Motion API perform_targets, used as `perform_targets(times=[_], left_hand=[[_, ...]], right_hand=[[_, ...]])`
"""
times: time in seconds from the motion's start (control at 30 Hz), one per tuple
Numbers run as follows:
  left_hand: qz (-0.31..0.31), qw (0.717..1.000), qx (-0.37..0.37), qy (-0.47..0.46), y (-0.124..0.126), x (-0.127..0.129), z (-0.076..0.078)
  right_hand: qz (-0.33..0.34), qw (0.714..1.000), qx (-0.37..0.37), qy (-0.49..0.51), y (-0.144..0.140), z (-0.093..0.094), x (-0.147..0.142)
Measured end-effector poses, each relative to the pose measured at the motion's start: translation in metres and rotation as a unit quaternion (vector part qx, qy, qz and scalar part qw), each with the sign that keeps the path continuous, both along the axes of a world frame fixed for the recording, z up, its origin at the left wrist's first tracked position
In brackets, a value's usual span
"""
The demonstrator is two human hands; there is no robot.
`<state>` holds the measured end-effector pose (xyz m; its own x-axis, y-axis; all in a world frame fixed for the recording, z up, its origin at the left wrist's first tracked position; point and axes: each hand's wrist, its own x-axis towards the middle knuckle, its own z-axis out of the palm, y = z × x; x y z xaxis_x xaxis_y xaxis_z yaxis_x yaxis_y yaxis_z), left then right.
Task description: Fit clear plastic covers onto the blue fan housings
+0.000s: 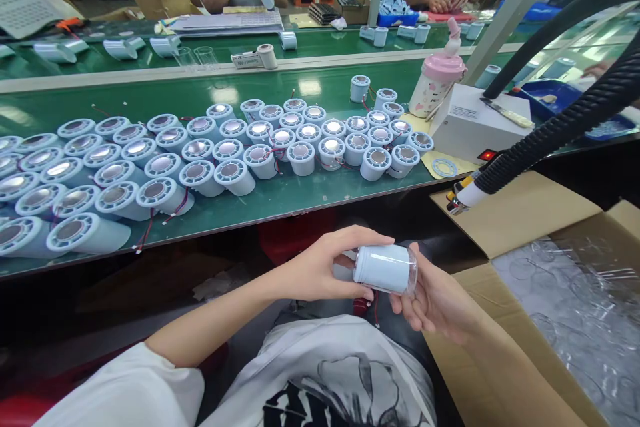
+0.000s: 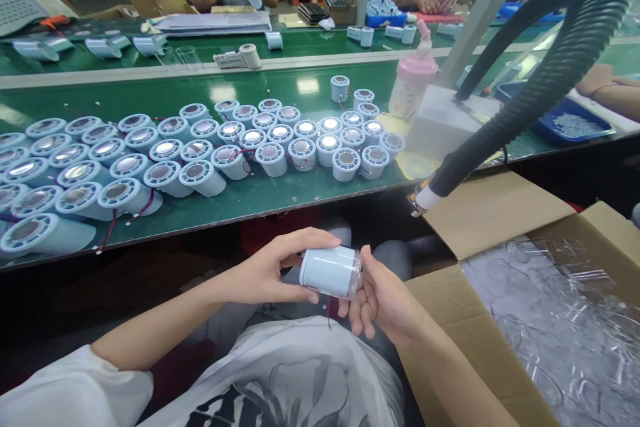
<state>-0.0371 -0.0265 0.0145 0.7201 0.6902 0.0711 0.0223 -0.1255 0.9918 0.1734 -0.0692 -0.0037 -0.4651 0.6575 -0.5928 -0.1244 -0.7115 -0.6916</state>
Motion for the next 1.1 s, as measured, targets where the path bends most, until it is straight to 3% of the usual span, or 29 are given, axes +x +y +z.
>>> perform_targets(times=[0.03,0.1,0.13,0.17,0.23,0.27,0.3,0.33,0.43,0.47,0.57,0.8,0.9,0.97,1.03,1.1], left_hand=[[0.006,1.0,-0.021,0.011,-0.001,0.0,0.001],[0.015,0.997,-0.069,0.024,-0.002,0.001,0.003],[0.017,0.995,-0.093,0.024,-0.001,0.001,0.004],[0.015,0.993,-0.116,0.02,-0.001,0.0,0.004],[0.005,0.989,-0.148,0.012,0.0,0.0,0.004],[-0.002,0.988,-0.156,0.012,0.001,0.0,0.003],[-0.009,0.988,-0.156,0.011,0.002,0.0,0.003],[-0.015,0.989,-0.147,0.009,0.003,0.001,0.003],[-0.03,0.994,-0.103,-0.012,0.005,0.001,0.005],[-0.036,0.994,-0.101,-0.019,0.005,0.0,0.005],[-0.056,0.987,-0.148,-0.026,0.006,-0.002,0.005],[-0.049,0.968,-0.248,-0.012,0.003,0.002,-0.016],[-0.023,0.962,-0.263,0.076,0.016,-0.001,-0.009],[0.002,0.965,-0.203,0.164,0.05,-0.013,0.009],[0.119,0.97,-0.042,0.207,0.108,-0.027,0.036],[0.232,0.923,0.144,0.27,0.178,-0.036,0.066]], right_hand=[[-0.006,0.999,0.038,-0.021,-0.001,-0.002,0.001],[-0.043,0.977,0.191,-0.081,-0.003,-0.006,0.005],[-0.06,0.945,0.296,-0.121,-0.004,-0.008,0.008],[-0.066,0.896,0.408,-0.163,-0.004,-0.009,0.011],[-0.042,0.775,0.588,-0.228,-0.004,-0.009,0.017],[-0.022,0.733,0.633,-0.247,-0.004,-0.009,0.019],[-0.006,0.719,0.647,-0.254,-0.004,-0.008,0.02],[-0.001,0.735,0.631,-0.247,-0.004,-0.007,0.02],[-0.024,0.87,0.471,-0.143,-0.005,-0.004,0.018],[-0.034,0.903,0.418,-0.097,-0.006,-0.004,0.017],[-0.05,0.935,0.348,-0.047,-0.006,-0.004,0.018],[-0.042,0.948,0.299,-0.103,-0.003,-0.014,0.007],[-0.007,0.93,0.335,-0.151,0.008,-0.02,0.007],[-0.031,0.886,0.369,-0.278,0.022,-0.025,0.03],[-0.107,0.826,0.365,-0.415,0.032,-0.029,0.073],[-0.182,0.772,0.331,-0.511,0.034,-0.033,0.126]])
